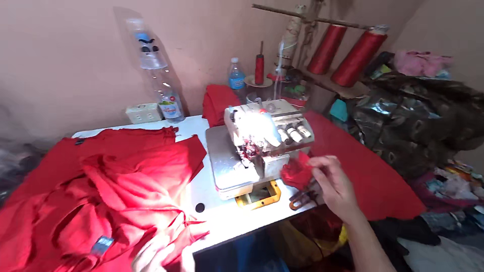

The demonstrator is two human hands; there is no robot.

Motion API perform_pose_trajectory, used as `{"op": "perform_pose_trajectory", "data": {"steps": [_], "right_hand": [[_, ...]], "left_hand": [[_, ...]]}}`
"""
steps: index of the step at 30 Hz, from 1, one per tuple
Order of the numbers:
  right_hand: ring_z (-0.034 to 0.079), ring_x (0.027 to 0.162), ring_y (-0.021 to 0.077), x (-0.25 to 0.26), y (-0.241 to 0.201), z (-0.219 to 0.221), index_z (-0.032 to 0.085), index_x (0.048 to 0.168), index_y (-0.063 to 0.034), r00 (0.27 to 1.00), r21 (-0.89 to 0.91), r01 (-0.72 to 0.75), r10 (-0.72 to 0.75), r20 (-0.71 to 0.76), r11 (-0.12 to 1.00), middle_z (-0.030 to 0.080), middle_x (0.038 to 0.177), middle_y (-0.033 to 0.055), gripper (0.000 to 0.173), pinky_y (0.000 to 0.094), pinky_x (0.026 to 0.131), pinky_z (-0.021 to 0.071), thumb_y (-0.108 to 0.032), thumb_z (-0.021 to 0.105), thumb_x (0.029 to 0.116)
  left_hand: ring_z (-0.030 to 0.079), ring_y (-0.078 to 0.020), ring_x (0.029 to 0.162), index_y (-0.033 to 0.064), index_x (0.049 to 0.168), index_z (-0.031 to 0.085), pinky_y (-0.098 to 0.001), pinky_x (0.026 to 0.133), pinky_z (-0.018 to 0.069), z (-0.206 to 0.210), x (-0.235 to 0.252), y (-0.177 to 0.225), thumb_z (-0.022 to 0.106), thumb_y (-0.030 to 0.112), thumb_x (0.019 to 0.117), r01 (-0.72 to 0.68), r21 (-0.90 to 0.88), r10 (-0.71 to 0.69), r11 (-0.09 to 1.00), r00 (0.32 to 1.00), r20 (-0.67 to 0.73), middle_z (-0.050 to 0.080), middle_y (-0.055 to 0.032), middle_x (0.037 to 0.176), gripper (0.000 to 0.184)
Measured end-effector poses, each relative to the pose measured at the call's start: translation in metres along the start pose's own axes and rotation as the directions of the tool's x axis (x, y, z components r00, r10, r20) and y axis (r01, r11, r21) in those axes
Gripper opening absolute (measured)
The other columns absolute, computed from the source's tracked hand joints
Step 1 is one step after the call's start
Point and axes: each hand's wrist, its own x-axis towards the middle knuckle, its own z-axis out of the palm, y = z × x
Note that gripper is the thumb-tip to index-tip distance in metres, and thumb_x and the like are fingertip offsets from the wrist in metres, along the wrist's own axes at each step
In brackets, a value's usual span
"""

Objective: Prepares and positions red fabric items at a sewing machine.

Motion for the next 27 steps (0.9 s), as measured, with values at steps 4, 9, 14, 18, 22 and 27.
{"op": "perform_pose_trajectory", "data": {"steps": [4, 9, 14, 18, 22, 27], "right_hand": [[0.046, 0.131, -0.0006, 0.003, -0.053, 0.004, 0.057, 0.104, -0.0312, 0.97, 0.132, 0.207, -0.221, 0.102, 0.969, 0.058, 0.124, -0.0208, 0.015, 0.0233, 0.112, 0.0338, -0.038, 0.044, 0.1089], [0.043, 0.137, -0.0001, -0.021, -0.085, 0.069, 0.063, 0.111, -0.0339, 0.969, 0.274, 0.242, -0.246, -0.023, 0.931, 0.051, 0.138, -0.0207, 0.011, 0.0245, 0.115, 0.038, -0.036, 0.054, 0.1052], [0.056, 0.114, -0.0051, -0.045, -0.11, 0.11, 0.061, 0.114, -0.0304, 0.963, 0.344, 0.195, -0.112, -0.246, 0.918, 0.056, 0.127, -0.0185, 0.014, 0.0133, 0.093, 0.0476, -0.031, 0.062, 0.1005], [0.054, 0.118, -0.0051, -0.056, -0.12, 0.125, 0.059, 0.11, -0.0277, 0.984, 0.408, 0.139, -0.08, -0.159, 0.903, 0.055, 0.128, -0.0168, 0.007, 0.0146, 0.099, 0.0461, -0.029, 0.057, 0.1028], [0.056, 0.117, -0.006, -0.052, -0.121, 0.127, 0.057, 0.113, -0.0299, 0.996, 0.497, 0.078, -0.052, -0.067, 0.864, 0.06, 0.12, -0.0207, 0.011, 0.0156, 0.101, 0.0462, -0.027, 0.047, 0.1083], [0.058, 0.1, -0.0113, -0.036, -0.117, 0.115, 0.058, 0.114, -0.0307, 0.963, 0.63, -0.154, -0.026, 0.267, 0.761, 0.062, 0.103, -0.0226, 0.013, 0.0106, 0.091, 0.0476, -0.025, 0.048, 0.1076]], "left_hand": [[0.055, -0.0005, 0.117, 0.0226, 0.116, 0.057, -0.0208, 0.103, 0.0445, 0.042, 0.042, 0.027, 0.057, 0.031, 0.1021, -0.08, -0.283, 0.11, 0.956, 0.99, 0.089, 0.06, 0.0095, 0.116, 0.016], [0.059, -0.0176, 0.127, -0.0008, 0.101, 0.071, -0.0305, 0.111, 0.0435, 0.084, 0.06, 0.086, 0.061, 0.01, 0.0997, 0.062, -0.725, 0.144, 0.686, 0.965, 0.219, 0.07, -0.0141, 0.119, 0.015], [0.052, -0.0084, 0.13, 0.0055, 0.092, 0.064, -0.0248, 0.112, 0.0421, 0.079, 0.032, 0.105, 0.058, 0.013, 0.1026, 0.021, -0.683, -0.029, 0.73, 1.0, 0.0, 0.065, -0.0013, 0.121, 0.014], [0.051, -0.0035, 0.126, 0.0131, 0.093, 0.061, -0.0207, 0.11, 0.0405, 0.067, 0.031, 0.091, 0.057, 0.022, 0.1032, -0.086, -0.439, 0.004, 0.895, 0.983, -0.183, 0.059, 0.005, 0.116, 0.013], [0.054, -0.0026, 0.122, 0.0175, 0.096, 0.058, -0.0213, 0.106, 0.044, 0.058, 0.026, 0.078, 0.044, 0.026, 0.1082, -0.06, -0.46, -0.051, 0.886, 0.973, -0.225, 0.058, 0.0074, 0.115, 0.021], [0.066, 0.0096, 0.084, 0.0238, 0.097, 0.076, -0.011, 0.075, 0.0528, 0.018, 0.031, 0.072, 0.065, 0.045, 0.0944, 0.697, -0.715, -0.101, 0.052, 0.716, 0.691, 0.073, 0.0159, 0.089, 0.024]]}}
